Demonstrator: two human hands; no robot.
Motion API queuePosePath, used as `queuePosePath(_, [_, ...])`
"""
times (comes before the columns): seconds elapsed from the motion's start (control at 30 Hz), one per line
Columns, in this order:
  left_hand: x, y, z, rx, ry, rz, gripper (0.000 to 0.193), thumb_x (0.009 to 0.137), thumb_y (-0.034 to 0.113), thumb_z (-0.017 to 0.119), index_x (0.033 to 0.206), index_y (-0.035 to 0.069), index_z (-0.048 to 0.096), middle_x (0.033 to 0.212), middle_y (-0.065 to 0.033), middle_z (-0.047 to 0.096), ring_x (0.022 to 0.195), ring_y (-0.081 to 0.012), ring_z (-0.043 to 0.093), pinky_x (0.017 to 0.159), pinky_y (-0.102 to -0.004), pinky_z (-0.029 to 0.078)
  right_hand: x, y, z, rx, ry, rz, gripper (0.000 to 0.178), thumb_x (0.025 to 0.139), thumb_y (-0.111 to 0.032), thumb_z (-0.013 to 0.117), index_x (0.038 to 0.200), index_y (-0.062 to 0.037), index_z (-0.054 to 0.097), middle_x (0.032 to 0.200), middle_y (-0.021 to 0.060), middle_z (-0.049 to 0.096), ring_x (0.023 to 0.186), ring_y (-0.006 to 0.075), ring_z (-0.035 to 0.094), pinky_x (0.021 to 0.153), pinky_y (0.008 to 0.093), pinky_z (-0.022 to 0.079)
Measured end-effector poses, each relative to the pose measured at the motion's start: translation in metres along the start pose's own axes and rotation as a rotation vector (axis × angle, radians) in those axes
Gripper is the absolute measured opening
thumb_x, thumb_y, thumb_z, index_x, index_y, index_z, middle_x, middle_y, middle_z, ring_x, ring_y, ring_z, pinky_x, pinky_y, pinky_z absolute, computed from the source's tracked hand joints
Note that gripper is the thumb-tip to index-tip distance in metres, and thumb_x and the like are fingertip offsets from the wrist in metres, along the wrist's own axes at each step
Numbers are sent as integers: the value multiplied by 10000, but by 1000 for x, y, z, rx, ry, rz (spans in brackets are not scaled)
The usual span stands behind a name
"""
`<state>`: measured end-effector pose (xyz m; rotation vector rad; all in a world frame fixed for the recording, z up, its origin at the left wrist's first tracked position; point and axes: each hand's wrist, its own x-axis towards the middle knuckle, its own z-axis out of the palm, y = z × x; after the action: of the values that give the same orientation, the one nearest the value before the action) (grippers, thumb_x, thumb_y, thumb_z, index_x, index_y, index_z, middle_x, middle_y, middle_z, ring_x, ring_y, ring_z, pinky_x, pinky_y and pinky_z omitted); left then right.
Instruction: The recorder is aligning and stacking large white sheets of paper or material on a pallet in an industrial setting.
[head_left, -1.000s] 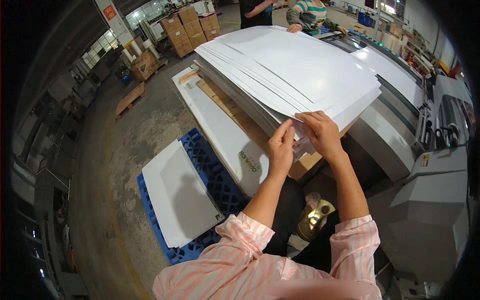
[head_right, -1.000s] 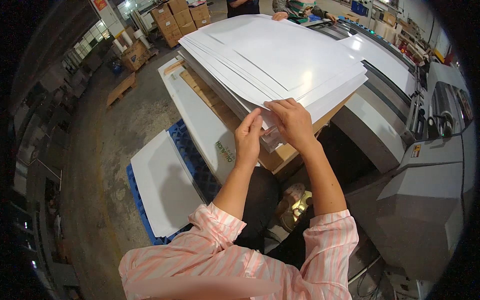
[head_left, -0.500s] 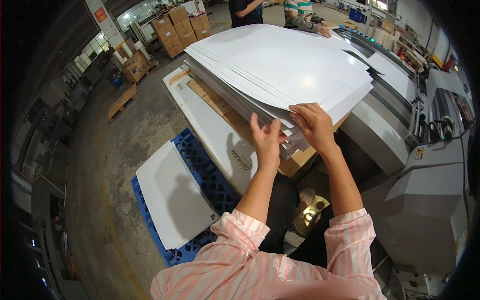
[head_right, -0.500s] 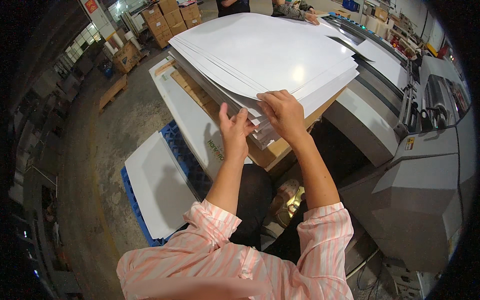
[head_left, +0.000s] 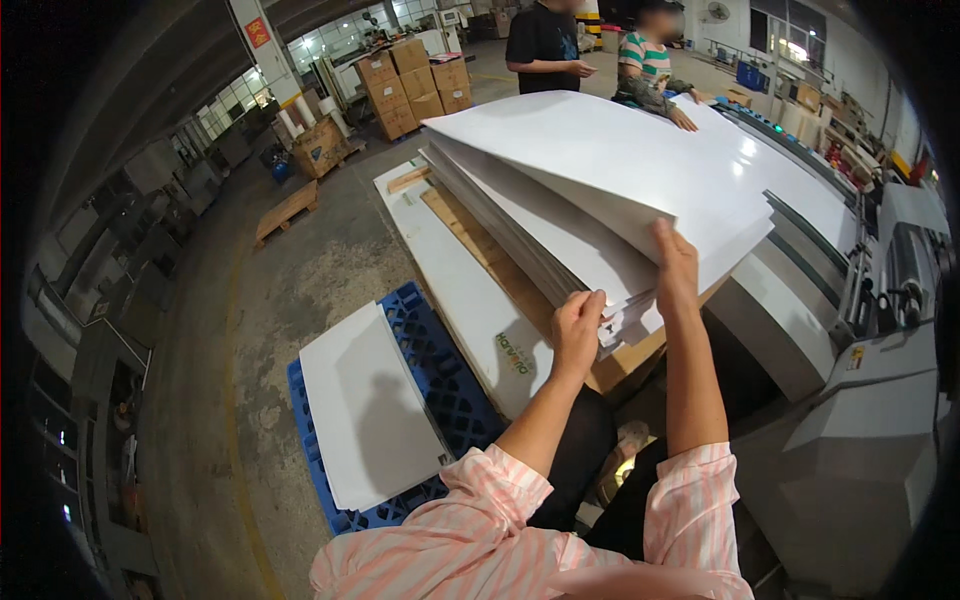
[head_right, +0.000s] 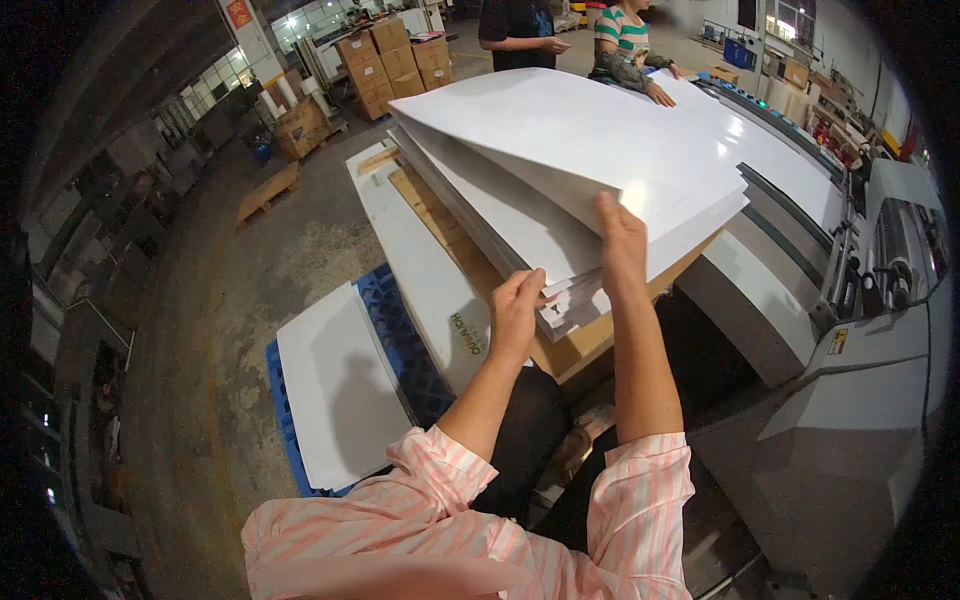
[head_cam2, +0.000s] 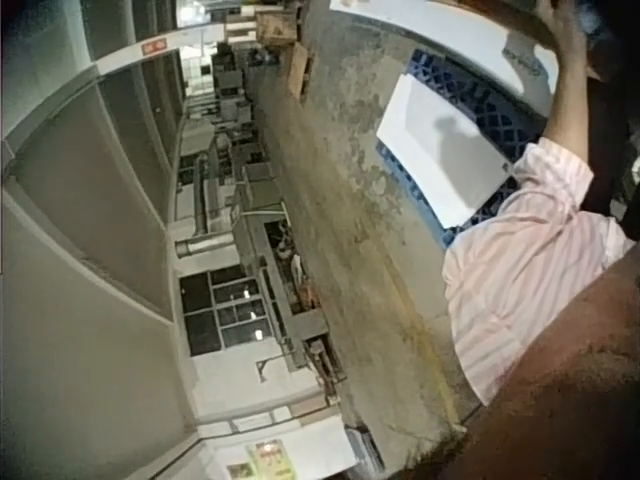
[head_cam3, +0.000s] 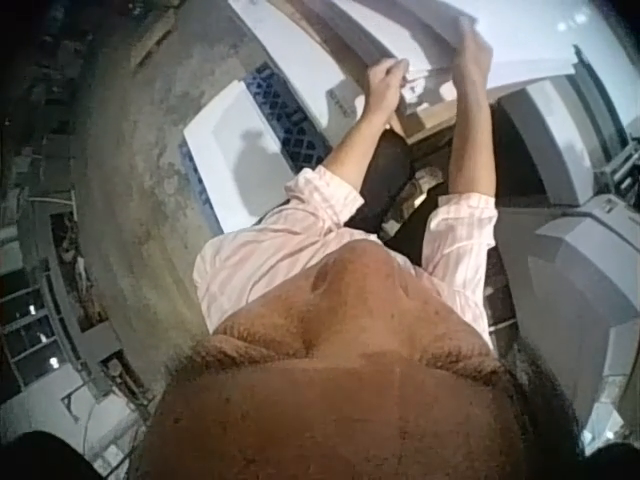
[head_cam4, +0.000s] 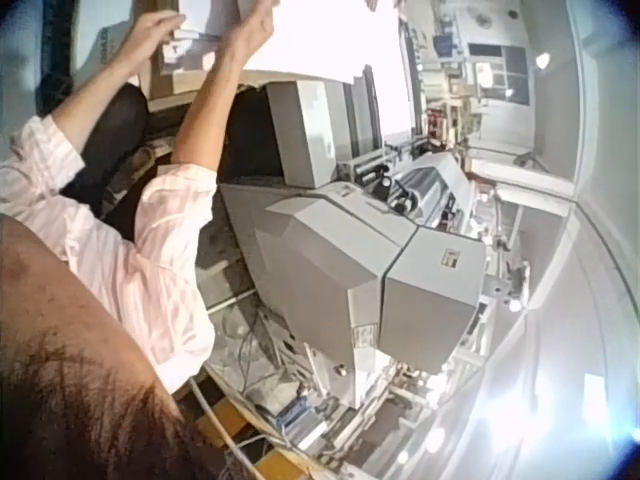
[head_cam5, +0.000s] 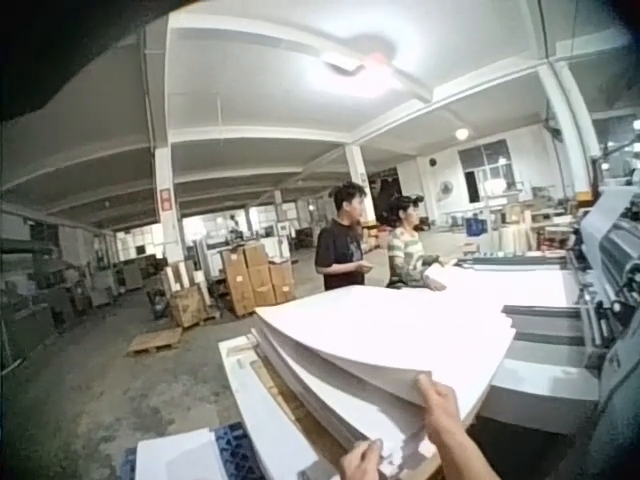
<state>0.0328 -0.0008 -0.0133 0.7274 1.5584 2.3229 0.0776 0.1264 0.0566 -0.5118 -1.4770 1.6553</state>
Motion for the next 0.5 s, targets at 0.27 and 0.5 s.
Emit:
queuePosePath(0.27, [-3,2,5,-13,-49,-12,97,822,94,510,774,18,546,703,25,494,677,-61,485,640,-233,444,-12,-4,-6,-426,-185,-498,211,870,-121,519,990,24,614,849,104,640,762,132,579,685,247,440])
queuePosePath(0.5, [-1,-3,-8,-56,-57,-13,245,853,223,534,805,-17,557,711,-6,521,643,-69,485,587,-247,458,-27,-3,5,-810,-451,-621,258,867,-173,485,991,17,608,988,155,613,932,285,548,793,332,425])
